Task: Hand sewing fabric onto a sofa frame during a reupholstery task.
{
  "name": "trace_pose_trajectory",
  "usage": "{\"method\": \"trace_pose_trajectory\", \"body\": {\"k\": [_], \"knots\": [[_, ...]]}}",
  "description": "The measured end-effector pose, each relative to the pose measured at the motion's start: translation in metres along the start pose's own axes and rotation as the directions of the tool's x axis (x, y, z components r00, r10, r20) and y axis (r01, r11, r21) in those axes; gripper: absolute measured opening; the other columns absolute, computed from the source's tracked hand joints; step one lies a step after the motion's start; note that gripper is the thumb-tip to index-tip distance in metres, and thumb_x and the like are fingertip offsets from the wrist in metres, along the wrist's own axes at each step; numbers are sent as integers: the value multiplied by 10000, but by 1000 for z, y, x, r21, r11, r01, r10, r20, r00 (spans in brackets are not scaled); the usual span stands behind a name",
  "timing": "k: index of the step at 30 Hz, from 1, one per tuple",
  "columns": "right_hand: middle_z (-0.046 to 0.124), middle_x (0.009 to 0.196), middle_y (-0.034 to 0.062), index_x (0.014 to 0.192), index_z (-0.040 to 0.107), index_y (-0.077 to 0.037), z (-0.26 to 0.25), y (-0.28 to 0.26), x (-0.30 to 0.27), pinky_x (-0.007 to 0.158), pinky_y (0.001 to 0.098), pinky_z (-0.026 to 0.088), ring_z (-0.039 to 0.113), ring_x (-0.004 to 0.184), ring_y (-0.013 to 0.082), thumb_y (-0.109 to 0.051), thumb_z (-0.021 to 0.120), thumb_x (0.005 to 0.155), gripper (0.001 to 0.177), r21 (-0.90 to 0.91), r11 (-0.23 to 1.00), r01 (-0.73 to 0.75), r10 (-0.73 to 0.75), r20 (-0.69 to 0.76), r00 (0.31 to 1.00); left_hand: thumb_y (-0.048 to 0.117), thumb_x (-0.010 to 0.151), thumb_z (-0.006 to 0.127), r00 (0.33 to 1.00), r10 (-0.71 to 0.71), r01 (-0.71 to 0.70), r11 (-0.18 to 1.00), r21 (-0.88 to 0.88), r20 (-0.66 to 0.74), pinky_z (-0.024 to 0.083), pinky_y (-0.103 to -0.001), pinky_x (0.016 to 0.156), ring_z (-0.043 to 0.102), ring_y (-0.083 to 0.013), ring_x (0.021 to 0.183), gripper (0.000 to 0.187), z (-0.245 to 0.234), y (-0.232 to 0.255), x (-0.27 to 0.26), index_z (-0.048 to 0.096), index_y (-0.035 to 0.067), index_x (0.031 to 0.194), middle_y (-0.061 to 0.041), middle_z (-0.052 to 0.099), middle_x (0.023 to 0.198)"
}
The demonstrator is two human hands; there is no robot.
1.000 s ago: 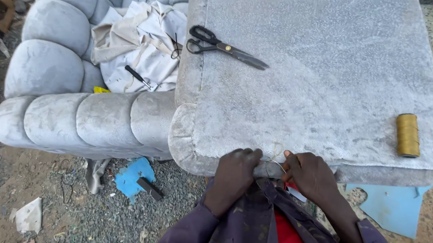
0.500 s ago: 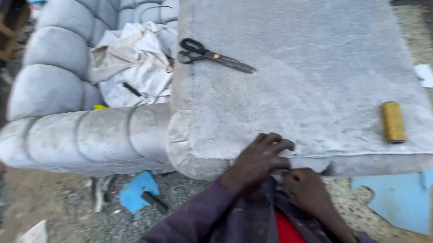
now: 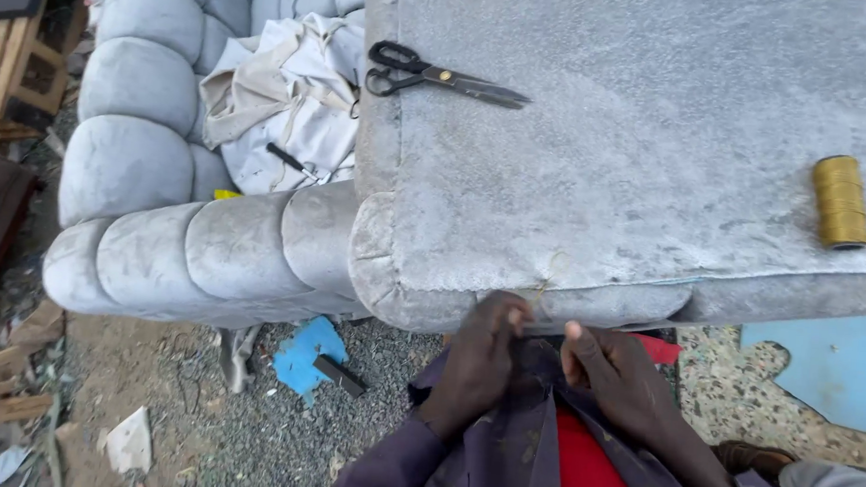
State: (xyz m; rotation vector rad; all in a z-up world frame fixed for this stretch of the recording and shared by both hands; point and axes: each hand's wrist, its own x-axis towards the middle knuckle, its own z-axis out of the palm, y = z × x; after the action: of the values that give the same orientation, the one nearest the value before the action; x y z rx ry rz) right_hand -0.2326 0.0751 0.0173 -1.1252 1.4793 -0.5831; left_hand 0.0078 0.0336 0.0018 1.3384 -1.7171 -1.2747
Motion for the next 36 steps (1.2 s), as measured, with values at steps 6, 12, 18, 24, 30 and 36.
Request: {"method": "trace_pose_trajectory", "body": {"k": [6, 12, 18, 24, 30, 36], "knots": [[768, 1855, 287, 1822, 669, 40, 29, 17, 56, 1225, 494, 614, 753, 1609, 385, -250, 615, 1190, 697, 783, 412, -466, 108, 466, 878, 212, 1331, 691, 889, -438, 289, 315, -904, 132, 324, -228, 592, 444, -57, 704, 124, -36, -40, -60, 674, 108, 1265, -3, 587, 984], [533, 712, -95, 1283, 779, -68, -1, 54, 50, 1038, 473, 706, 619, 699, 121, -188, 765, 1254, 124, 951, 172, -257, 86, 246, 966, 414, 1339, 617, 657, -574, 554, 807, -205, -489, 599, -412, 778, 660, -211, 880, 376, -129, -105, -118, 793, 117, 1190, -38, 707, 955], [520, 703, 7, 1304, 854, -31, -20, 79, 18, 737, 465, 540, 486, 664, 202, -281, 647, 1377, 333, 689, 695, 206, -54, -236, 970, 49, 1238, 549, 763, -465, 499, 865, -49, -450, 658, -420, 936, 743, -212, 1131, 329, -89, -75, -86, 750, 212, 1440, -37, 766, 1346], [860, 1598, 226, 1296, 875, -104, -3, 36, 39, 1470, 625, 545, 739, 1692, 468, -365, 661, 1362, 344, 840, 413, 351, -398, -180, 900, 179, 1267, 667, 975, -159, 178, 977, 117, -154, 722, -348, 709, 877, -128, 740, 315, -19, 28, -10, 910, 196, 1467, -12, 966, 991], [816, 1349, 202, 1395, 756, -58, -10, 72, 42, 1084, 518, 589, 763, 1245, 327, -397, 511, 1424, 420, 833, 544, 102, 57, -158, 986, 200, 1278, 762, 980, 44, 19, 950, 312, -192, 705, -627, 682, 904, -489, 827, 124, -7, -7, 14, 860, 141, 1327, -185, 908, 908], [941, 1337, 235, 1366, 879, 56, 0, 58, 16, 1097, 461, 669, 855, 1218, 286, -325, 650, 1344, 445, 749, 662, 6, 61, -62, 996, 168, 1254, 760, 962, 179, -53, 863, 502, -206, 730, -545, 646, 870, -378, 729, 65, -4, -10, 17, 802, 200, 1290, -69, 784, 741]]}}
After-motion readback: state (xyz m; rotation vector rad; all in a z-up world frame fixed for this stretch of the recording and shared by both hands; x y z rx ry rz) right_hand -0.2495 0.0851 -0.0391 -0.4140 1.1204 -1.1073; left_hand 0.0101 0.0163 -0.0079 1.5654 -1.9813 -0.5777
